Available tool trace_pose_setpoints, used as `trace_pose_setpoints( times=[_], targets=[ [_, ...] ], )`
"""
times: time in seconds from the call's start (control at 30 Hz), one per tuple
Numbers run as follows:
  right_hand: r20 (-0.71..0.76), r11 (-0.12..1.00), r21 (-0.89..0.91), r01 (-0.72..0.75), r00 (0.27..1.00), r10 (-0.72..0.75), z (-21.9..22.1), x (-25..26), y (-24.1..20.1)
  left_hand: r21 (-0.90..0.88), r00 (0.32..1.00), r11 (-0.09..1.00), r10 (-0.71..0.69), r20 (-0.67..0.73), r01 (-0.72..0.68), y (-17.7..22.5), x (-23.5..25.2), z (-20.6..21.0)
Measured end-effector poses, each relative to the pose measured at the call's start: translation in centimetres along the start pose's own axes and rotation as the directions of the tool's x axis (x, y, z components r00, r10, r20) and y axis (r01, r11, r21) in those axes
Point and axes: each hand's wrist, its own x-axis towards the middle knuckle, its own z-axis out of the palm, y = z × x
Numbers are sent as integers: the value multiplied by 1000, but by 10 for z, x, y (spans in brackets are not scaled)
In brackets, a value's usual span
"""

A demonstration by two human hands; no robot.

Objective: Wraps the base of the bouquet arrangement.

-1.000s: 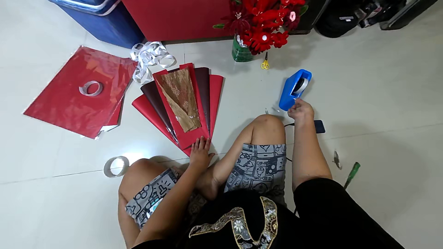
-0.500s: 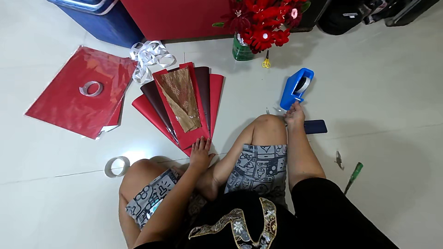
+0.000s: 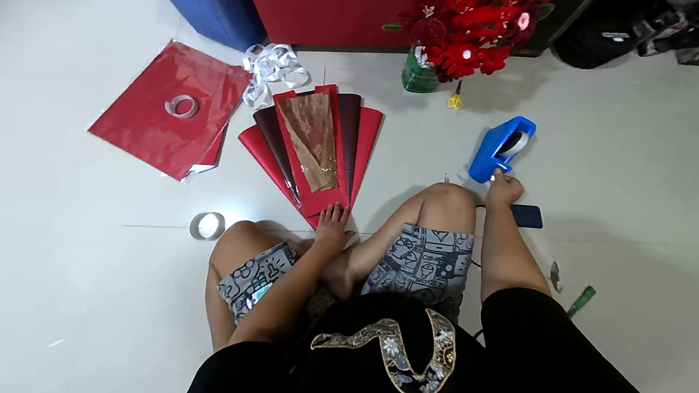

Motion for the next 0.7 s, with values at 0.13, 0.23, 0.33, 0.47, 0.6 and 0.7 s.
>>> trace_pose_setpoints(
  times=[0.13,0.23,0.33,0.47,0.6,0.7],
  targets=[
    [37,970,-181,-162,984,171,-4,-30,-11,-14,1000,1000,5,9,-5,-1,-1,0],
    [127,983,-153,-105,984,125,-6,-44,-6,-30,1000,1000,8,5,-8,1,-1,-4],
    [198,997,70,30,979,-43,-4,-53,-21,-42,1000,999,15,-2,-15,-1,-1,-3],
    [322,943,235,236,896,-305,5,-78,-74,-46,1000,999,17,-3,-18,-1,1,-3],
    [560,919,334,210,740,-373,58,-155,-106,-69,1000,997,26,-16,-27,-1,2,-4],
    [748,978,208,-31,650,-138,102,-224,-98,-98,999,995,29,-29,-32,-2,2,-3]
  ],
)
